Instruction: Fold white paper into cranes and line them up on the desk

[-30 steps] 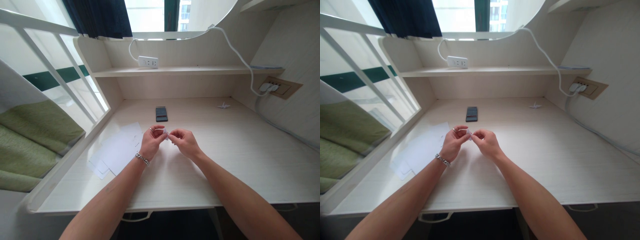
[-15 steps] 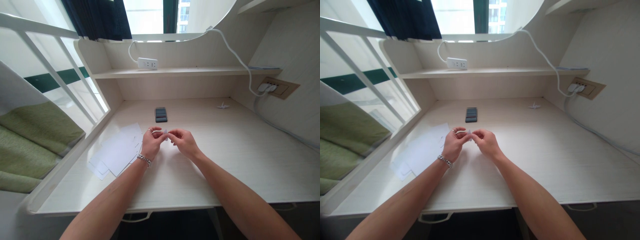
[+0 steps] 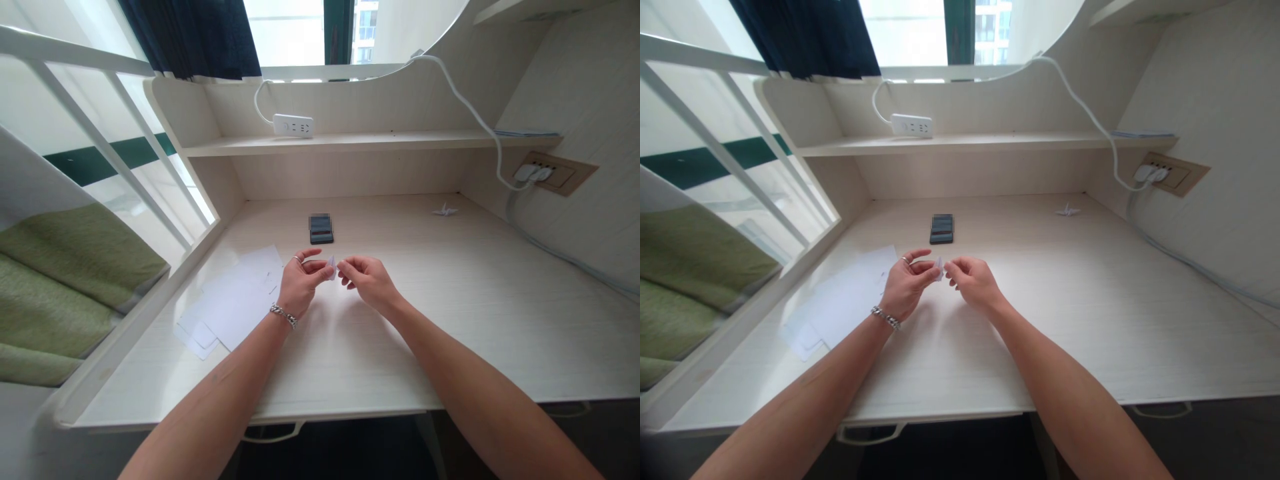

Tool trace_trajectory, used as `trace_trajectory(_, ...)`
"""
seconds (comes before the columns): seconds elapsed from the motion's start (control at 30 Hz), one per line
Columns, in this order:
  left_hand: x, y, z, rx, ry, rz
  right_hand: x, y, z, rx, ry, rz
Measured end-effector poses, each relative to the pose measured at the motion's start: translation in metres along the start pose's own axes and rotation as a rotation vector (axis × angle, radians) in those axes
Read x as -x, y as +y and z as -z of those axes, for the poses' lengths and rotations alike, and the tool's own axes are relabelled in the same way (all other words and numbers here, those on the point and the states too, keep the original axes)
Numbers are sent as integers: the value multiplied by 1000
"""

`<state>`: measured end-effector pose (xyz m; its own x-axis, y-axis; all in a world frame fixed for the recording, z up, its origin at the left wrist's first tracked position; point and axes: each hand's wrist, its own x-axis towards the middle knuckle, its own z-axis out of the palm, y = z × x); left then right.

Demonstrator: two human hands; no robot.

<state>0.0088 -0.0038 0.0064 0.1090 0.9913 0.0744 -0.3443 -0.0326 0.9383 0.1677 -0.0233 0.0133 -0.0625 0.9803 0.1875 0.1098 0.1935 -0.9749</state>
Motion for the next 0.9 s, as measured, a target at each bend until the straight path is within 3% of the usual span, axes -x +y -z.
trace_trajectory(0.1,1,2,2,-7,-49,50,-1,-3,3,-125,1,-79)
trace_trajectory(0.23,3,2,2,-23,-118,72,1,-7,6,-169,-89,-137)
trace_trajectory(0.5,4,3,5,-99,-192,88,2,-5,10,-207,-191,-173)
trace_trajectory(0.63,2,2,7,-177,-165,61,1,-5,9,-161,-181,-185)
trace_trajectory(0.8,0,0,8,-451,-64,-93,-1,-1,7,-113,-107,-148)
trace_trajectory(0.9,2,2,5,-515,-115,-75,0,1,4,-75,-54,-104)
